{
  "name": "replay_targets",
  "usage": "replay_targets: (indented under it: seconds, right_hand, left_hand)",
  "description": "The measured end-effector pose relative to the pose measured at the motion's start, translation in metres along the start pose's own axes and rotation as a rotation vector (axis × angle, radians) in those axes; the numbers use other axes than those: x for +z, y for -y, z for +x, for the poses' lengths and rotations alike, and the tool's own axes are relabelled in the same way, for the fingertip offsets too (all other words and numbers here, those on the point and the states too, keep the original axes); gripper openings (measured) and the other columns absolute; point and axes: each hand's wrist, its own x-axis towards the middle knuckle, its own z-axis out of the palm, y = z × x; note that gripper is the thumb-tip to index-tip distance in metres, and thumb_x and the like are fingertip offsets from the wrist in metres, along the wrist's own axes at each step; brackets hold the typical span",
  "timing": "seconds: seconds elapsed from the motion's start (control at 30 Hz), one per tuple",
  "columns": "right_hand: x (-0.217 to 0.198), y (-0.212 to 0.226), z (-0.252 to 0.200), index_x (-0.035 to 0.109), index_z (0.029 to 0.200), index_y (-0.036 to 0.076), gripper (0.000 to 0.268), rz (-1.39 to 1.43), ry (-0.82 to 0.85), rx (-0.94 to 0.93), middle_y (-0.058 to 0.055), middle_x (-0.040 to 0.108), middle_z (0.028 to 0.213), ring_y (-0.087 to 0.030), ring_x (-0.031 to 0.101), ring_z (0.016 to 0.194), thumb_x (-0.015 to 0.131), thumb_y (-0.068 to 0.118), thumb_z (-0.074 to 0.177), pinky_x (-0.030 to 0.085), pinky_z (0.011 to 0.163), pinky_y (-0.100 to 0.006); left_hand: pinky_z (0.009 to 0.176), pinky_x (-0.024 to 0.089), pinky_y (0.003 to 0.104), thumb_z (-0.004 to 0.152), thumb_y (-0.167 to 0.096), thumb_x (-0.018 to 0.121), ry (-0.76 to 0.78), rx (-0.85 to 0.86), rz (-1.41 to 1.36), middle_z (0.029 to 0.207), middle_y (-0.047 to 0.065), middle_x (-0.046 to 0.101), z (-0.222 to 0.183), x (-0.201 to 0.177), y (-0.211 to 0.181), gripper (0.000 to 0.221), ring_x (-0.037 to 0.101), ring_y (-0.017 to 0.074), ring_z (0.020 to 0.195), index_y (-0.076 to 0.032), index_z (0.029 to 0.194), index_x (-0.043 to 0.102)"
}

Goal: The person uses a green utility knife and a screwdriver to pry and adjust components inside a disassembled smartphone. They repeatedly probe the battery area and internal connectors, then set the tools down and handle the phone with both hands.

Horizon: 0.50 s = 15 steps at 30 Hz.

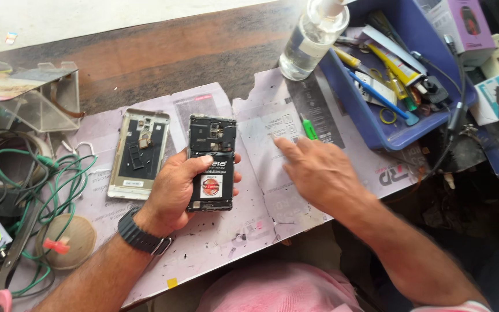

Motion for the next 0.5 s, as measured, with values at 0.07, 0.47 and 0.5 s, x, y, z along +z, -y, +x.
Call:
replay_targets:
  seconds: [0.07, 0.47, 0.5]
  right_hand:
    - [0.007, 0.0, 0.006, 0.062, 0.134, 0.007, 0.047, 0.012, -0.017, -0.027, -0.014, 0.066, 0.084, -0.034, 0.065, 0.074, 0.066, 0.008, 0.087, 0.052, 0.066, -0.048]
    - [0.024, 0.017, -0.007, 0.063, 0.119, 0.002, 0.036, 0.355, -0.456, -0.052, -0.01, 0.063, 0.081, -0.031, 0.064, 0.072, 0.074, 0.009, 0.085, 0.051, 0.068, -0.045]
    - [0.022, 0.019, -0.008, 0.063, 0.116, 0.002, 0.033, 0.369, -0.487, -0.064, -0.009, 0.063, 0.081, -0.03, 0.063, 0.072, 0.076, 0.011, 0.087, 0.05, 0.069, -0.045]
  left_hand:
    - [0.071, 0.065, 0.043, 0.098, -0.015, 0.048, -0.007, -0.011, 0.02, 0.113, 0.021, 0.073, 0.0, 0.001, -0.002, 0.037, 0.075, 0.0287, 0.086, 0.006, 0.126, 0.059]
    - [0.077, 0.062, 0.057, 0.095, -0.01, 0.035, -0.213, -0.051, 0.094, 0.124, 0.033, 0.066, 0.015, 0.002, 0.009, 0.049, 0.072, 0.0441, 0.098, 0.008, 0.139, 0.047]
    - [0.078, 0.061, 0.059, 0.095, -0.01, 0.035, -0.207, -0.057, 0.078, 0.125, 0.034, 0.064, 0.017, 0.0, 0.01, 0.049, 0.07, 0.0456, 0.099, 0.007, 0.14, 0.046]
